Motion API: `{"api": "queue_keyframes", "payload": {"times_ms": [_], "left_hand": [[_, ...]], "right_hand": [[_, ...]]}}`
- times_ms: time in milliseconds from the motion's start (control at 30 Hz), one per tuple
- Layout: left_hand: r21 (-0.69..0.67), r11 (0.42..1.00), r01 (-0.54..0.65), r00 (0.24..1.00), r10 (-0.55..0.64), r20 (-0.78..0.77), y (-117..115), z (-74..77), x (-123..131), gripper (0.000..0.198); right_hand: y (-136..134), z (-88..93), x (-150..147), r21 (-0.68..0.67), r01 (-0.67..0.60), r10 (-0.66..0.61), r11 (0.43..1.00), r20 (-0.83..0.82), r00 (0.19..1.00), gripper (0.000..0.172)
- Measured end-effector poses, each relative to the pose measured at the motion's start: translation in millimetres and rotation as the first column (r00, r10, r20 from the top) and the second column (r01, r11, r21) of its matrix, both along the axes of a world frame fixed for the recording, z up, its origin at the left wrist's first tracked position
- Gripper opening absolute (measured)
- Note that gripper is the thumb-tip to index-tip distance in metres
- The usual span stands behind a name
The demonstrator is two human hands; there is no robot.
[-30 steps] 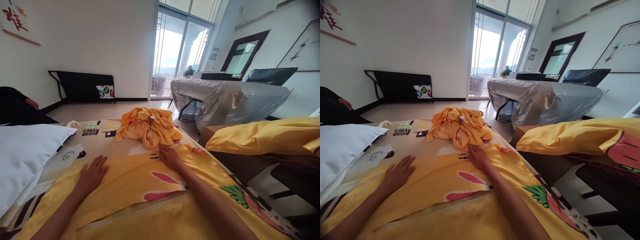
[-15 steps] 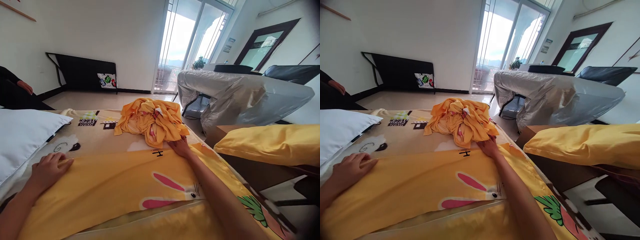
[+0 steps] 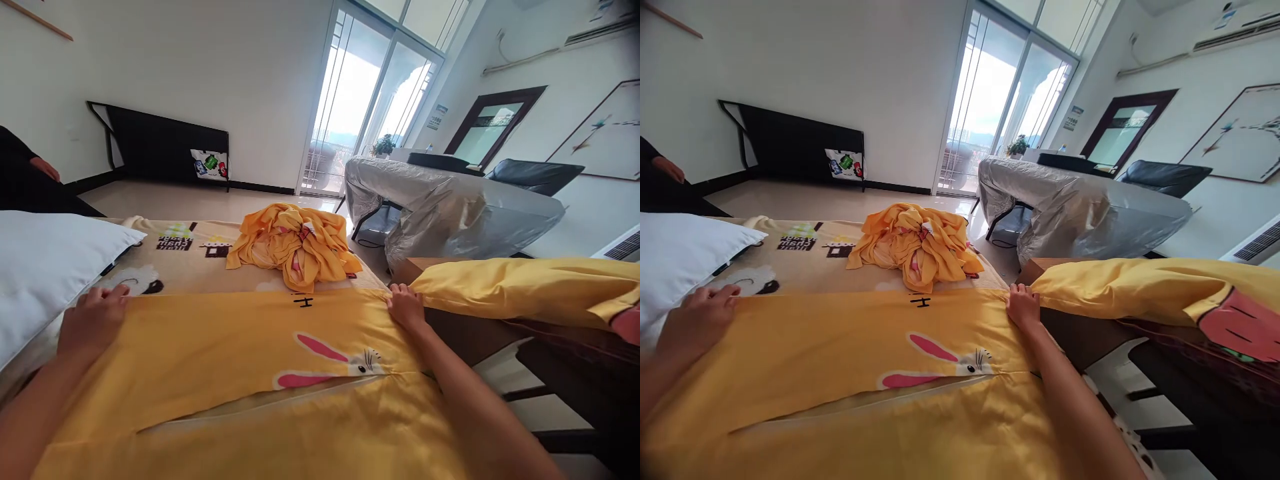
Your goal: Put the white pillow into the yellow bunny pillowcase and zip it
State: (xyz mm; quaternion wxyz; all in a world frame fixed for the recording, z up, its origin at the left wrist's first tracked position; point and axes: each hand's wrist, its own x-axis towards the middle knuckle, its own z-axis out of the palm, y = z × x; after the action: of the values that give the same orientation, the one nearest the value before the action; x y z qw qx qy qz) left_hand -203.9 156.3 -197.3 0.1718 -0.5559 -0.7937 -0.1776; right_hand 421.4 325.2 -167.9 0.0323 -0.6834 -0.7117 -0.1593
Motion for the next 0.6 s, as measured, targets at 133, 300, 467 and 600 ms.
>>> {"api": "queue_keyframes", "payload": {"times_ms": [133, 300, 467, 600], "left_hand": [[-0.185, 0.974, 0.132, 0.991, -0.136, -0.01, -2.3, 21.1, 77.8, 0.056], [-0.356, 0.833, 0.424, 0.904, -0.413, 0.11, 23.6, 5.3, 194.9, 0.052], [-0.386, 0.821, 0.42, 0.907, -0.364, 0.213, 19.0, -14.2, 176.6, 0.054], [-0.386, 0.879, 0.279, 0.955, -0.214, 0.203, -9.2, -21.3, 84.8, 0.057]], "right_hand": [[-37.5, 8.3, -86.1, -0.048, -0.252, 0.249, 0.967, -0.049, 0.967, 0.033], [-97.8, -7.5, -217.4, -0.147, -0.648, 0.619, 0.747, -0.199, 0.759, 0.045], [-94.5, -22.8, -230.3, -0.299, -0.616, 0.534, 0.729, -0.316, 0.785, 0.057], [-59.1, -20.1, -151.3, -0.368, -0.366, 0.299, 0.855, -0.226, 0.927, 0.058]]}}
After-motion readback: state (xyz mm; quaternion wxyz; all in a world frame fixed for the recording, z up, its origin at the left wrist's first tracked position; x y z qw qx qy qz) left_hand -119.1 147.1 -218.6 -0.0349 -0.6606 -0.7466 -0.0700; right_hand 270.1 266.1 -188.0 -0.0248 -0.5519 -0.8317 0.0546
